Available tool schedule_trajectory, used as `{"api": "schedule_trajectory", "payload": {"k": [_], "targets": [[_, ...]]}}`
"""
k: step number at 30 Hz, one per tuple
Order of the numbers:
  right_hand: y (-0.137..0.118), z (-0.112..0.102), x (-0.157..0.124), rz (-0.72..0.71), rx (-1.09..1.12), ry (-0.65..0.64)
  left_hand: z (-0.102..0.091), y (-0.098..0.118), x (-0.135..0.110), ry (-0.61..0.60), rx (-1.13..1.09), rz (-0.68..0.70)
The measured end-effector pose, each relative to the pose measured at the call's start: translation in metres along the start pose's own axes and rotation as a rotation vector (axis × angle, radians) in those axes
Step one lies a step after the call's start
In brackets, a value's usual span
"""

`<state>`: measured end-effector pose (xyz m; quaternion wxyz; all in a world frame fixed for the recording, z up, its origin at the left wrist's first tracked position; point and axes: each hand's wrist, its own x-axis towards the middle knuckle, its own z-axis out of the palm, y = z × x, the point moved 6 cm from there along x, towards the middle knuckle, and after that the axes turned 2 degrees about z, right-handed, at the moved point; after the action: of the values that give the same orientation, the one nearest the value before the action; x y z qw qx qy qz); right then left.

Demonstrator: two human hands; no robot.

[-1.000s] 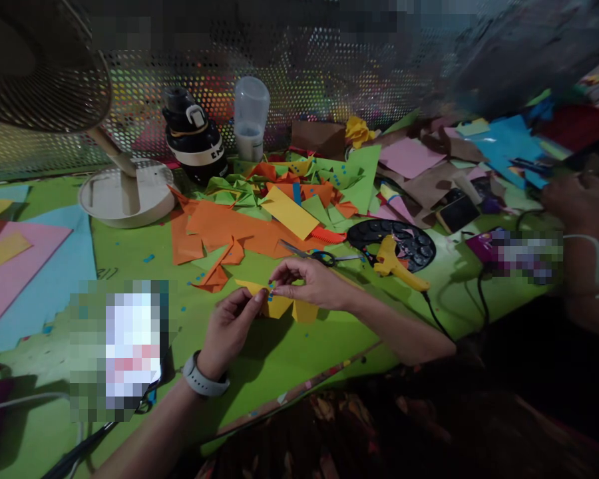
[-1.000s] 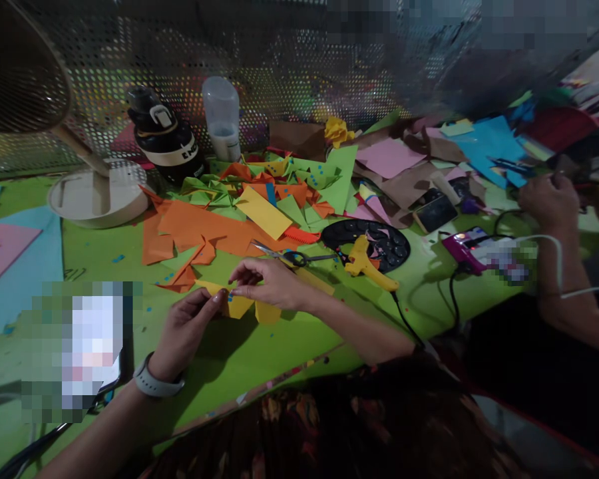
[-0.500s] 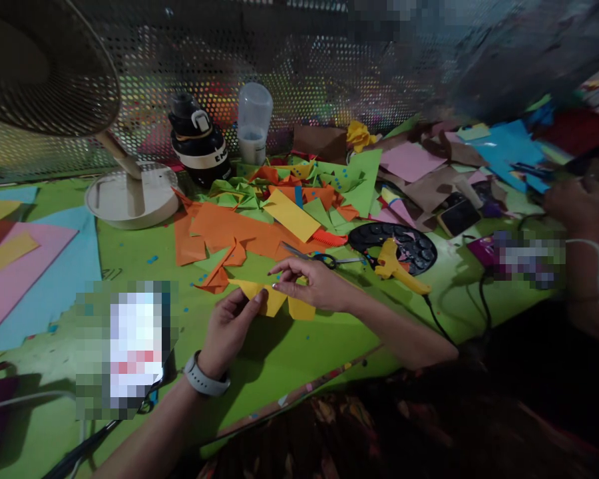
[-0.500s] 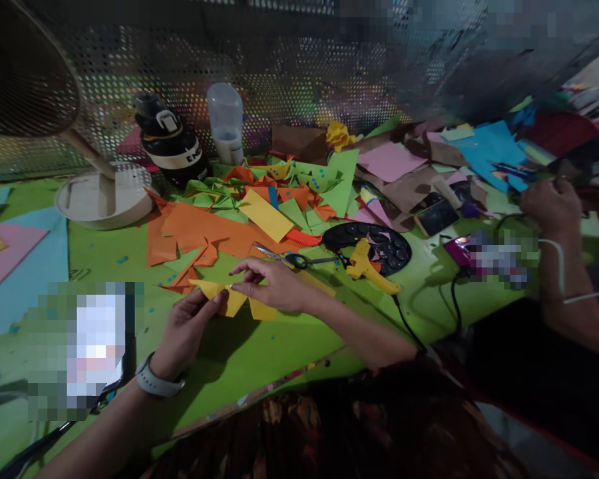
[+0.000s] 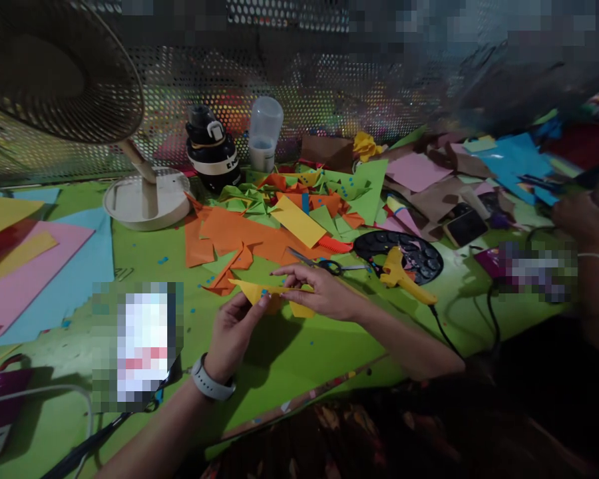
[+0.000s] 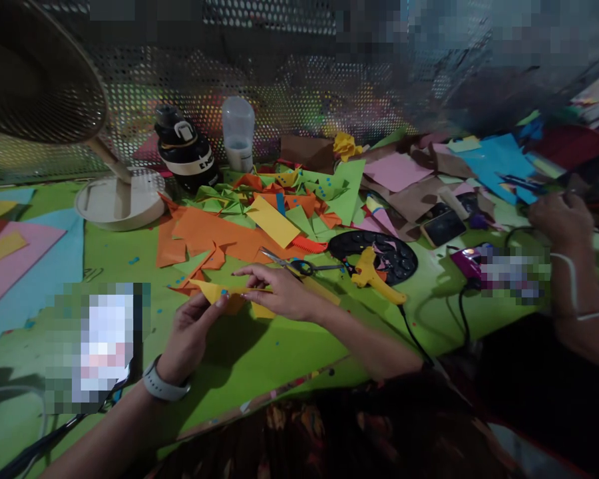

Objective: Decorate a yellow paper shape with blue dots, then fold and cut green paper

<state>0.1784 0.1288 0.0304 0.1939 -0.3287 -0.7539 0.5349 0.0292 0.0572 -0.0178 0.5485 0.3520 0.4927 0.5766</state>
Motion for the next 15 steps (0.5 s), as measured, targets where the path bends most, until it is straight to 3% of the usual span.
{"api": "schedule_trajectory", "payload": {"k": [15], "targets": [[-0.0095,-0.0004,-0.004,-0.001,-0.042,0.0,-0.002,-0.0051,0.0011,0.005,-0.051,-0.017]]}}
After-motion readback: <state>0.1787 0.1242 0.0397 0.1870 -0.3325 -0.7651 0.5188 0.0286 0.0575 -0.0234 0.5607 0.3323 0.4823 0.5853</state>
